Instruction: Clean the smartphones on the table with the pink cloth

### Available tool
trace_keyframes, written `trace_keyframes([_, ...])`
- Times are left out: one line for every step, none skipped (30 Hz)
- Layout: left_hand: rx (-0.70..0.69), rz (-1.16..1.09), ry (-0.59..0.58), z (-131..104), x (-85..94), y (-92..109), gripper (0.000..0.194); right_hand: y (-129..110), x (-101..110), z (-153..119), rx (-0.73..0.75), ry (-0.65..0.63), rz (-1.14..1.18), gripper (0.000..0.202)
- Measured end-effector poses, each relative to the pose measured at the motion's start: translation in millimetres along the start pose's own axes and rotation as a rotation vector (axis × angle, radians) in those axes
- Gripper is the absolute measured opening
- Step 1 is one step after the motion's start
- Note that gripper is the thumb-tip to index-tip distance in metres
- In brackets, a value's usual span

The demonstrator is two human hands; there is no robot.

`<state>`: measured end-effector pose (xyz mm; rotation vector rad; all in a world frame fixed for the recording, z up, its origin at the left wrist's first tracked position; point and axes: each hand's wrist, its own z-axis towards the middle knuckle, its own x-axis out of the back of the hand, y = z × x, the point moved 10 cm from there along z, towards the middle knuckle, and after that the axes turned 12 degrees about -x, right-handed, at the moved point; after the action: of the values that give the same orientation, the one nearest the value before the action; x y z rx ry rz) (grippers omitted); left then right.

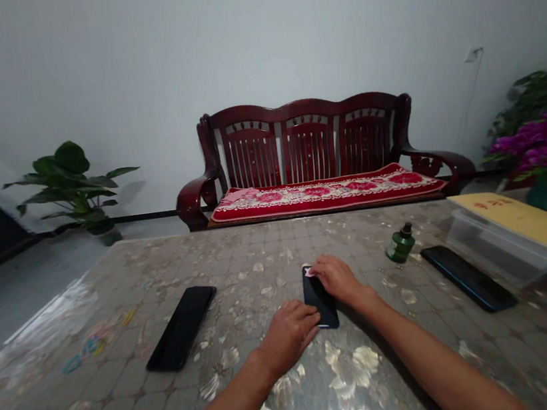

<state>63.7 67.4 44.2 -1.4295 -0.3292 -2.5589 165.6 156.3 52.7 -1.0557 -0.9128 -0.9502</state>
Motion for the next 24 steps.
trace_keyframes([0.0,0.001,0.002,-0.2,0.1,0.0,0.013,0.5,-0.2,-0.8,0.01,-0.002,0.018,0.026])
trace_keyframes([0.001,0.0,0.001,-0.2,0.1,-0.1,0.013,-1.7,-0.8,-2.8,0.045,-0.012,0.044,0.026])
trace_keyframes([0.002,0.0,-0.001,-0.2,-0.1,-0.1,0.013,-5.4,-1.4,-5.7,0.094,-0.027,0.073,0.027])
trace_keyframes([0.001,-0.001,-0.005,-0.1,-0.3,-0.1,0.013,-9.3,-1.9,-8.8,0.143,-0.045,0.099,0.027])
trace_keyframes([-0.001,-0.001,-0.009,0.1,-0.6,0.1,0.013,-11.9,-2.0,-11.2,0.18,-0.061,0.116,0.028])
trace_keyframes([-0.002,0.0,-0.013,0.2,-0.9,0.1,0.013,-12.2,-1.6,-12.2,0.194,-0.07,0.121,0.028])
trace_keyframes([-0.002,0.003,-0.016,0.2,-1.2,0.1,0.013,-10.0,-0.8,-11.3,0.182,-0.068,0.111,0.027])
trace_keyframes([-0.001,0.006,-0.017,0.2,-1.6,0.0,0.014,-5.5,0.3,-8.9,0.148,-0.059,0.088,0.027])
trace_keyframes([-0.001,0.011,-0.017,0.0,-1.8,-0.2,0.014,0.4,1.6,-5.9,0.1,-0.044,0.061,0.026])
trace_keyframes([0.0,0.016,-0.015,-0.3,-1.9,-0.3,0.015,6.2,2.9,-3.3,0.053,-0.028,0.036,0.026])
trace_keyframes([0.002,0.02,-0.012,-0.6,-1.8,-0.5,0.015,10.8,4.0,-1.8,0.016,-0.014,0.018,0.027])
trace_keyframes([0.003,0.022,-0.009,-0.9,-1.8,-0.6,0.015,13.1,4.9,-1.7,0.0,-0.004,0.012,0.027])
trace_keyframes([0.004,0.021,-0.008,-1.1,-1.8,-0.6,0.015,12.7,5.0,-3.0,0.007,-0.002,0.017,0.027])
trace_keyframes([0.007,0.021,-0.008,-1.3,-2.0,-0.7,0.015,10.2,4.9,-5.6,0.034,-0.006,0.032,0.027])
trace_keyframes([0.011,0.02,-0.012,-1.5,-2.3,-0.9,0.015,6.6,4.7,-8.9,0.07,-0.015,0.051,0.026])
trace_keyframes([0.015,0.021,-0.019,-1.5,-2.8,-1.1,0.015,3.1,4.5,-12.3,0.105,-0.026,0.07,0.026])
trace_keyframes([0.019,0.021,-0.027,-1.5,-3.4,-1.2,0.015,0.6,4.5,-15.1,0.129,-0.038,0.083,0.026])
trace_keyframes([0.021,0.022,-0.033,-1.4,-3.6,-1.1,0.015,-0.3,4.7,-16.6,0.137,-0.046,0.087,0.026])
trace_keyframes([0.021,0.022,-0.037,-1.2,-3.7,-0.8,0.015,0.7,5.4,-16.8,0.125,-0.045,0.081,0.026])
trace_keyframes([0.021,0.022,-0.037,-1.0,-3.5,-0.5,0.015,3.1,6.5,-15.9,0.097,-0.037,0.066,0.027])
trace_keyframes([0.02,0.023,-0.034,-0.8,-3.0,-0.2,0.015,6.2,7.7,-14.5,0.062,-0.025,0.049,0.027])
trace_keyframes([0.021,0.025,-0.031,-0.7,-2.6,-0.2,0.015,8.8,8.7,-13.5,0.029,-0.014,0.034,0.027])
trace_keyframes([0.022,0.027,-0.028,-0.6,-2.4,-0.2,0.015,10.1,9.6,-13.1,0.007,-0.004,0.027,0.026])
trace_keyframes([0.023,0.029,-0.027,-0.5,-2.4,-0.3,0.014,9.6,9.9,-13.7,0.004,0.0,0.03,0.026])
